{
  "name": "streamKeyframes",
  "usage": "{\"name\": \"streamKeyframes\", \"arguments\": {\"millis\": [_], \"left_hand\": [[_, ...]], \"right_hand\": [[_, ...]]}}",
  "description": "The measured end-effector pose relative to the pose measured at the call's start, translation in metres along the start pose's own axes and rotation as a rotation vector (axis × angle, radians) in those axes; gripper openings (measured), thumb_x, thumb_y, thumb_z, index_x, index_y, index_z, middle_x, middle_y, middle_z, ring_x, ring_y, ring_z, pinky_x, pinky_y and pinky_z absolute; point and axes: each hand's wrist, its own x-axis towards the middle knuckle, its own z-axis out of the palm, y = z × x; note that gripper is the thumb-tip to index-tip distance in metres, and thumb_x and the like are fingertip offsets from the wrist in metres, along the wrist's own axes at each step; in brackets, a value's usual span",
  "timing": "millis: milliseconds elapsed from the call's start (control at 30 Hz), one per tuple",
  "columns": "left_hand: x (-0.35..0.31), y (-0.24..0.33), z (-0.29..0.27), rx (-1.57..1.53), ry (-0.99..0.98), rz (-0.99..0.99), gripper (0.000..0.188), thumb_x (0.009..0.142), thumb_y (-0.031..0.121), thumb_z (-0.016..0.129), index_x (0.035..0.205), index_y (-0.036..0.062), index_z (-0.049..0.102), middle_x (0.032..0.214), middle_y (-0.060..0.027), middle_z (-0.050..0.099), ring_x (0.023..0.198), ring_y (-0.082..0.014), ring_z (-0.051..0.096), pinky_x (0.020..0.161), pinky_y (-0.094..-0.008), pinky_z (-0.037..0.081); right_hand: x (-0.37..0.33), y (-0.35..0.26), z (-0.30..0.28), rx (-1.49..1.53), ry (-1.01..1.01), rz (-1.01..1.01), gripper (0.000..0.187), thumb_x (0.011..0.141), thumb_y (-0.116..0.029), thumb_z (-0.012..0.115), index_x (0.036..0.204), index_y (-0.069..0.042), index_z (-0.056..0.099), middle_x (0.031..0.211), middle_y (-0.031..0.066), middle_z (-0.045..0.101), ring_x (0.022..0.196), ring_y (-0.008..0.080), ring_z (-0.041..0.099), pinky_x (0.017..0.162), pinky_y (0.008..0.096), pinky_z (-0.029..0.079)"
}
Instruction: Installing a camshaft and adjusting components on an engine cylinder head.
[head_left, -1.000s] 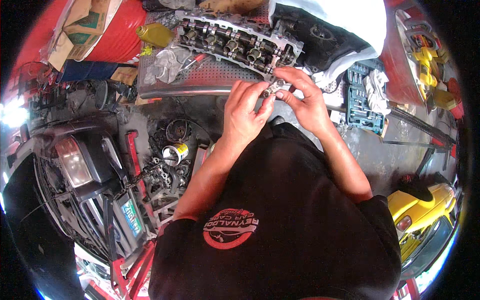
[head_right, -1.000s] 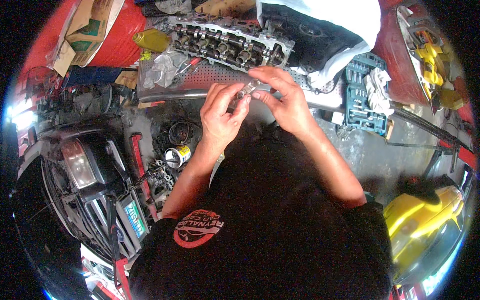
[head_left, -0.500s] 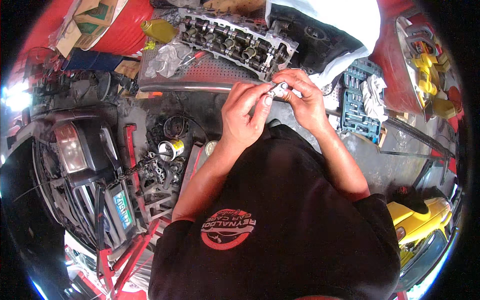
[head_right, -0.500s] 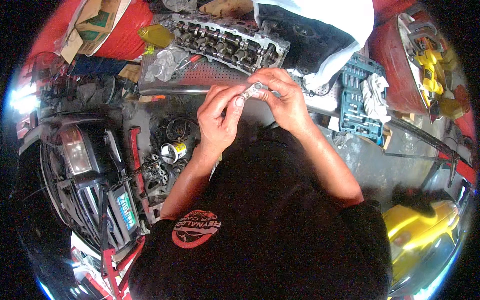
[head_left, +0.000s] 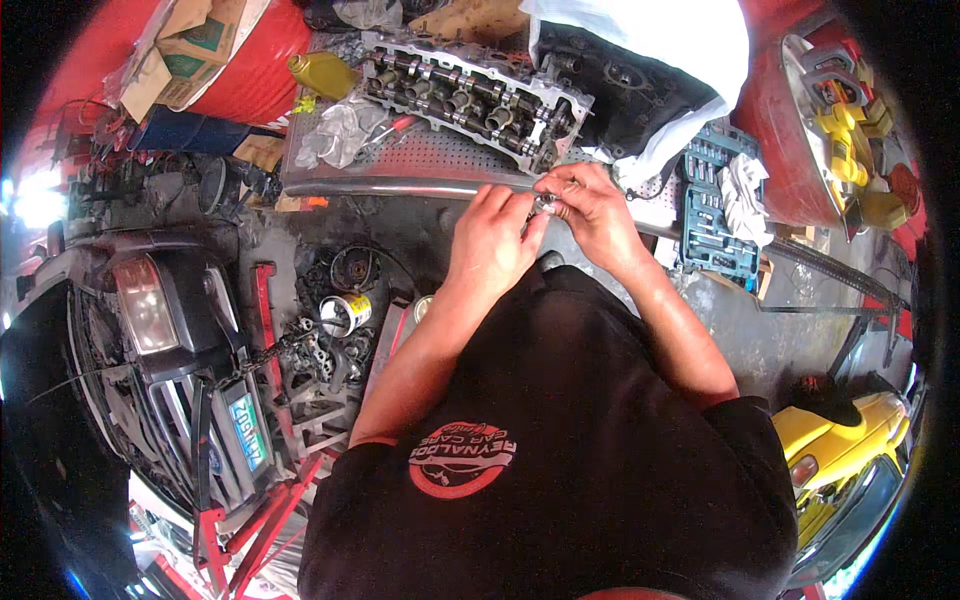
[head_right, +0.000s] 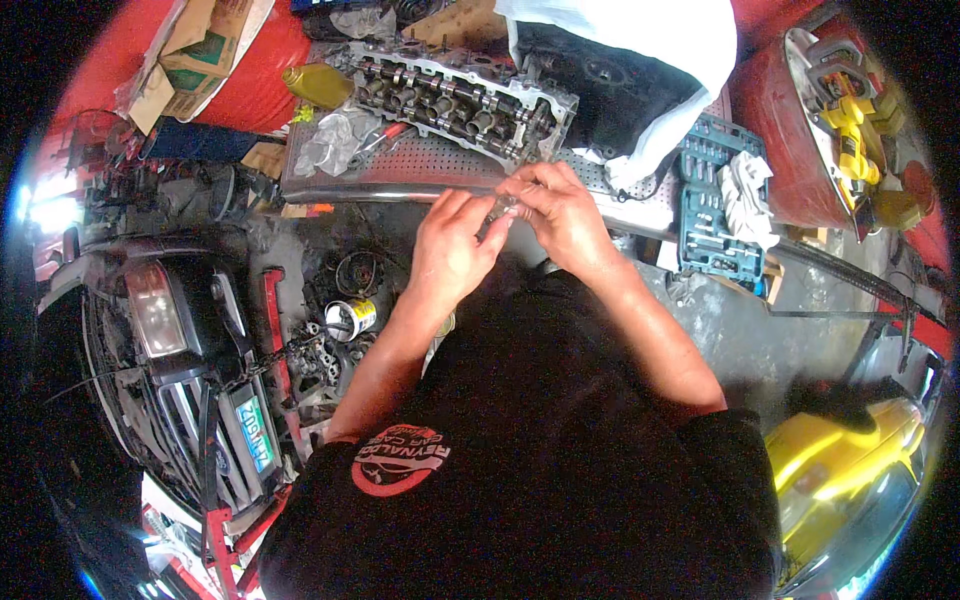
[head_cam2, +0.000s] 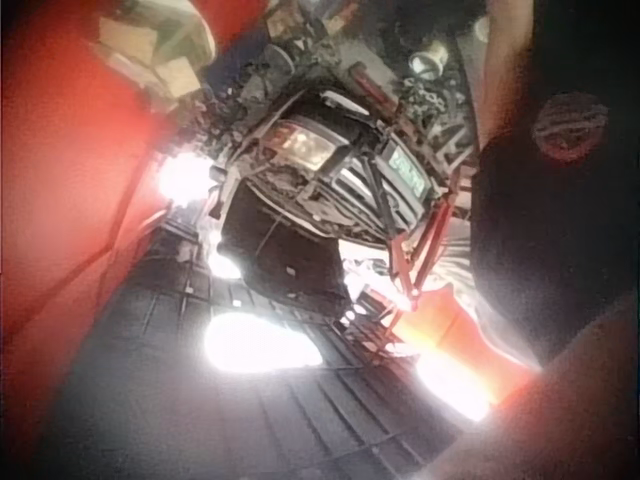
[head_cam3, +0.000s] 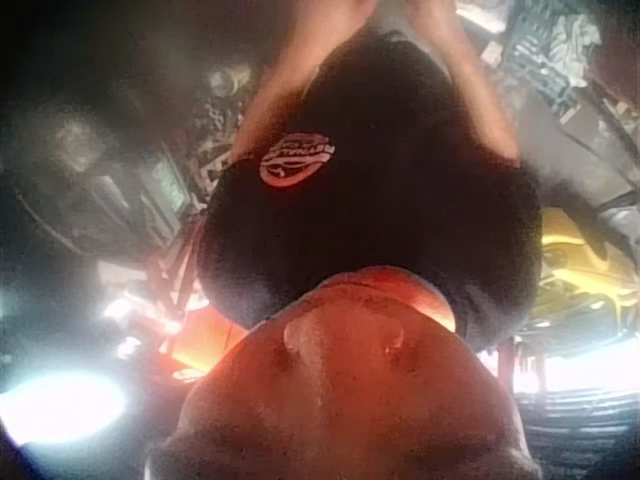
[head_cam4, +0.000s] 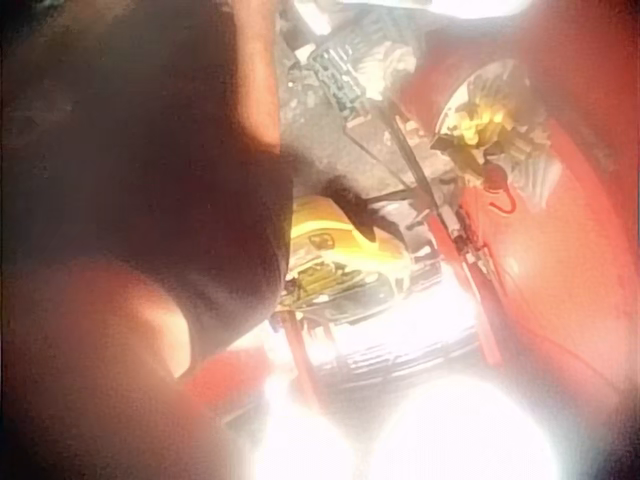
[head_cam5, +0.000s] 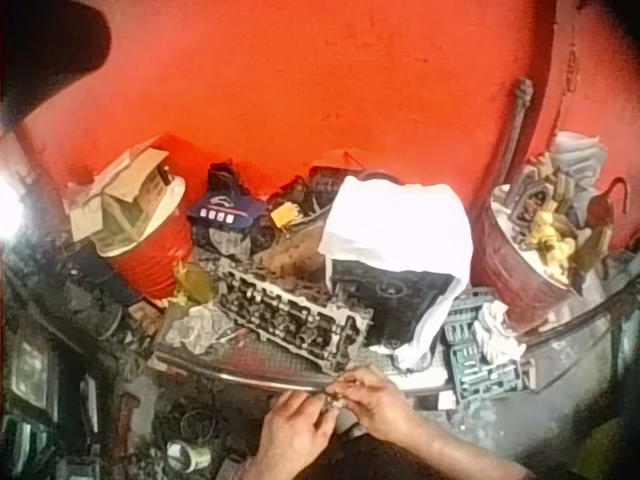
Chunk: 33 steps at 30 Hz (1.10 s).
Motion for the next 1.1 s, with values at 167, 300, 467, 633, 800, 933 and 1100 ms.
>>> {"name": "streamKeyframes", "arguments": {"millis": [167,300,467,633,800,933,1100], "left_hand": [[-0.002,-0.036,0.05,-0.141,0.024,-0.188,0.024,0.083,0.013,0.077,0.102,0.0008,0.071,0.1,-0.0175,0.07,0.093,-0.037,0.069,0.082,-0.0454,0.056],[0.022,-0.079,0.087,-0.289,0.219,-0.5,0.014,0.086,0.014,0.075,0.092,0.0023,0.069,0.088,-0.0165,0.07,0.089,-0.0391,0.066,0.077,-0.0492,0.053],[0.071,-0.124,0.116,-0.168,0.354,-0.412,0.016,0.084,0.015,0.077,0.093,0.0034,0.07,0.085,-0.0171,0.07,0.086,-0.0382,0.065,0.079,-0.0502,0.051],[0.093,-0.141,0.136,-0.003,0.404,-0.257,0.022,0.08,0.017,0.081,0.094,0.0033,0.071,0.091,-0.0169,0.067,0.093,-0.0397,0.062,0.084,-0.0508,0.051],[0.086,-0.121,0.153,-0.038,0.327,-0.305,0.026,0.082,0.027,0.082,0.09,0.0052,0.071,0.094,-0.0143,0.067,0.099,-0.037,0.06,0.088,-0.0541,0.045],[0.083,-0.109,0.159,0.014,0.238,-0.369,0.026,0.084,0.024,0.079,0.102,0.0068,0.074,0.103,-0.0116,0.069,0.11,-0.0332,0.06,0.096,-0.0534,0.04],[0.088,-0.113,0.155,0.017,0.273,-0.334,0.024,0.083,0.025,0.08,0.101,0.0087,0.074,0.1,-0.0094,0.069,0.108,-0.0314,0.061,0.095,-0.052,0.039]], "right_hand": [[0.002,0.009,0.013,-0.14,-0.037,0.048,0.04,0.084,-0.007,0.076,0.123,-0.007,0.069,0.122,0.0126,0.066,0.114,0.036,0.061,0.099,0.0453,0.051],[-0.016,0.016,0.016,-0.09,0.101,0.297,0.041,0.086,-0.01,0.077,0.125,-0.006,0.067,0.132,0.0173,0.06,0.122,0.0392,0.059,0.104,0.0448,0.049],[-0.06,0.027,0.01,-0.086,-0.033,0.488,0.038,0.089,-0.014,0.077,0.125,-0.007,0.067,0.133,0.0174,0.059,0.116,0.038,0.064,0.097,0.0439,0.054],[-0.095,0.032,0.017,-0.133,-0.064,0.573,0.038,0.088,-0.013,0.079,0.125,-0.008,0.068,0.133,0.012,0.061,0.106,0.0253,0.067,0.083,0.0368,0.057],[-0.101,0.036,0.021,-0.091,-0.067,0.687,0.036,0.089,-0.013,0.078,0.124,-0.008,0.069,0.133,0.0114,0.062,0.104,0.025,0.069,0.08,0.0356,0.057],[-0.099,0.04,0.019,-0.063,-0.051,0.644,0.035,0.09,-0.013,0.077,0.124,-0.008,0.069,0.132,0.0112,0.062,0.103,0.0247,0.069,0.079,0.0355,0.058],[-0.1,0.045,0.021,-0.078,-0.074,0.685,0.035,0.09,-0.013,0.077,0.124,-0.007,0.069,0.129,0.0114,0.063,0.102,0.0247,0.069,0.079,0.0353,0.058]]}}
